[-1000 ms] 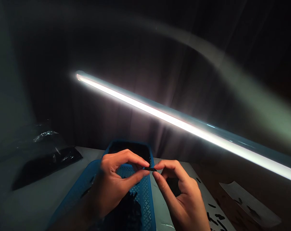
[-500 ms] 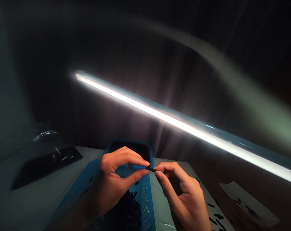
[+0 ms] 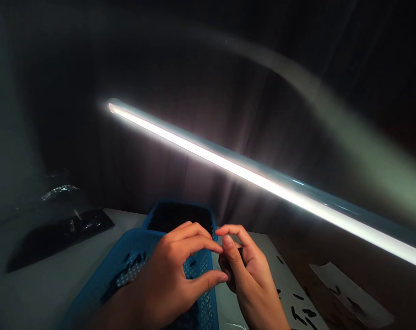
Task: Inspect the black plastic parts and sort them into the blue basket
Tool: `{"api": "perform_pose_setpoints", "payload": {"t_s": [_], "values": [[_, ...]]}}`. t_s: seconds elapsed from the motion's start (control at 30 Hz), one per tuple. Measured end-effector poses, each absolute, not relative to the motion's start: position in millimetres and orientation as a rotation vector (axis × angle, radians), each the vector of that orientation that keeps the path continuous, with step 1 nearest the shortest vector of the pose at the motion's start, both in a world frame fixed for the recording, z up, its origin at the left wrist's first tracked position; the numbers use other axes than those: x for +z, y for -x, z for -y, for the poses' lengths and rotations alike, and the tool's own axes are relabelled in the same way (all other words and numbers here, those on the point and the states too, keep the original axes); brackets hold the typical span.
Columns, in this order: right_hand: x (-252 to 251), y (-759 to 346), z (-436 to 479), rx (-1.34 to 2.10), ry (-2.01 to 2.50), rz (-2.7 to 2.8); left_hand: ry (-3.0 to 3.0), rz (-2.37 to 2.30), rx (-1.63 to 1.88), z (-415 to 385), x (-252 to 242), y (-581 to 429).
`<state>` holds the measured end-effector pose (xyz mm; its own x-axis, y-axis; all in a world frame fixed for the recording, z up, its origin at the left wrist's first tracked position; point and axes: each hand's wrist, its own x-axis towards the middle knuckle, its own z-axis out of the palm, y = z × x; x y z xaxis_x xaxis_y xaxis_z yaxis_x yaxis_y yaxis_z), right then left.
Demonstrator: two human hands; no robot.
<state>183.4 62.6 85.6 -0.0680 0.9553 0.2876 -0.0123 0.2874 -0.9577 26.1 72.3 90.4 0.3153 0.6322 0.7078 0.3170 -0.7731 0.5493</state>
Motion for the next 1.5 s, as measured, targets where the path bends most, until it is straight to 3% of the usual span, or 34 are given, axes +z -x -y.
{"api": "perform_pose_setpoints", "payload": {"t_s": [0.23,0.47,0.77,1.27,1.5], "values": [[85,-183,-60,1.006,0.979,1.354,-2.200,-0.788,1.627,-77,82,-31],[94,-197,-60,0.607,0.990,1.597,-2.184,-0.865,1.794,-80,83,-22],[93,-194,-57,0.472,0.975,1.605,-2.281,-0.841,1.828,-77,86,-21],[89,-192,-56,0.600,1.019,1.592,-2.317,-0.813,1.805,-76,84,-19],[83,-187,-63,1.033,1.050,1.444,-2.214,-1.175,1.784,-83,81,-18]]}}
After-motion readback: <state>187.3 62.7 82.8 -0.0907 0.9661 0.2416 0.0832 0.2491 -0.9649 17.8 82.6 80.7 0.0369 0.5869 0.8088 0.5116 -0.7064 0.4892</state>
